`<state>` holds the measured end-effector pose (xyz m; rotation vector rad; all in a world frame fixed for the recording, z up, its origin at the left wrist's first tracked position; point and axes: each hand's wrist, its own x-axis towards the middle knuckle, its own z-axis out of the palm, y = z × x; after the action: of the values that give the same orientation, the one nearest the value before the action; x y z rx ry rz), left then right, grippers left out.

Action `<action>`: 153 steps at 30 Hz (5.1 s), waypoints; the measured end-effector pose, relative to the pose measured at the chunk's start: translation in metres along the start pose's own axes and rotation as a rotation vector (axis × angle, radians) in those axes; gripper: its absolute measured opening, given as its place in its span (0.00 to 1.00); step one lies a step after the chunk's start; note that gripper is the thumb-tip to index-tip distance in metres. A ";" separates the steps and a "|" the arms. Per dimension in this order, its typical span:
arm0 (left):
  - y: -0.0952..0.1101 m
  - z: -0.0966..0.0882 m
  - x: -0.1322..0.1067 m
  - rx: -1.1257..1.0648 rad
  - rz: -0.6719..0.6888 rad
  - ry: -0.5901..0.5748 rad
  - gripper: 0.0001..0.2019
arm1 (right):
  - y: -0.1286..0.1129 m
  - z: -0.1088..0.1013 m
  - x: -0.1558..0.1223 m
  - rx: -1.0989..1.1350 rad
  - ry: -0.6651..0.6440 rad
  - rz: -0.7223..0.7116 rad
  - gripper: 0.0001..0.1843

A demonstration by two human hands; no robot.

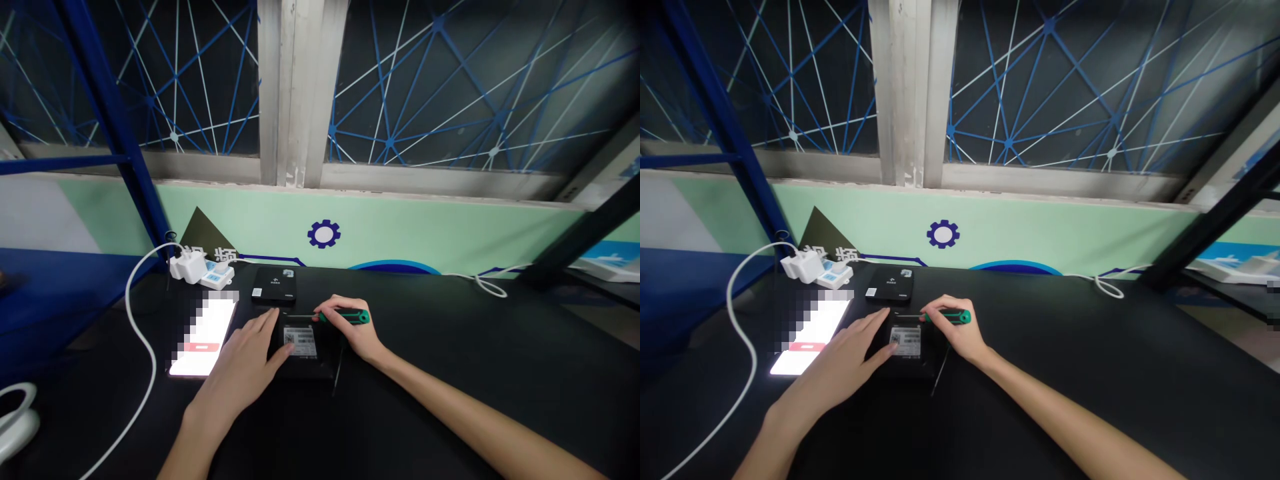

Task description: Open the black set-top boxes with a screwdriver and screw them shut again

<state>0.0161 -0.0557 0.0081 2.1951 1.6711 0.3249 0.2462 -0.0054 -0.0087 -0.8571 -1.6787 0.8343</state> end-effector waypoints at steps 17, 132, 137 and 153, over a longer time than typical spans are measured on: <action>-0.011 0.000 0.000 -0.031 0.066 0.015 0.32 | 0.005 -0.002 -0.001 0.061 0.076 0.035 0.16; -0.011 0.003 0.008 0.009 -0.111 -0.009 0.30 | 0.011 0.013 0.000 -0.112 0.093 0.007 0.16; -0.013 0.006 0.009 0.037 -0.109 0.002 0.31 | 0.016 0.014 0.001 0.019 0.106 0.120 0.17; -0.009 0.002 0.007 0.031 -0.119 -0.019 0.31 | 0.012 0.011 -0.001 -0.004 -0.006 0.099 0.16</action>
<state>0.0111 -0.0468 0.0022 2.1030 1.7982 0.2473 0.2372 -0.0017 -0.0222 -0.9470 -1.6542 0.9016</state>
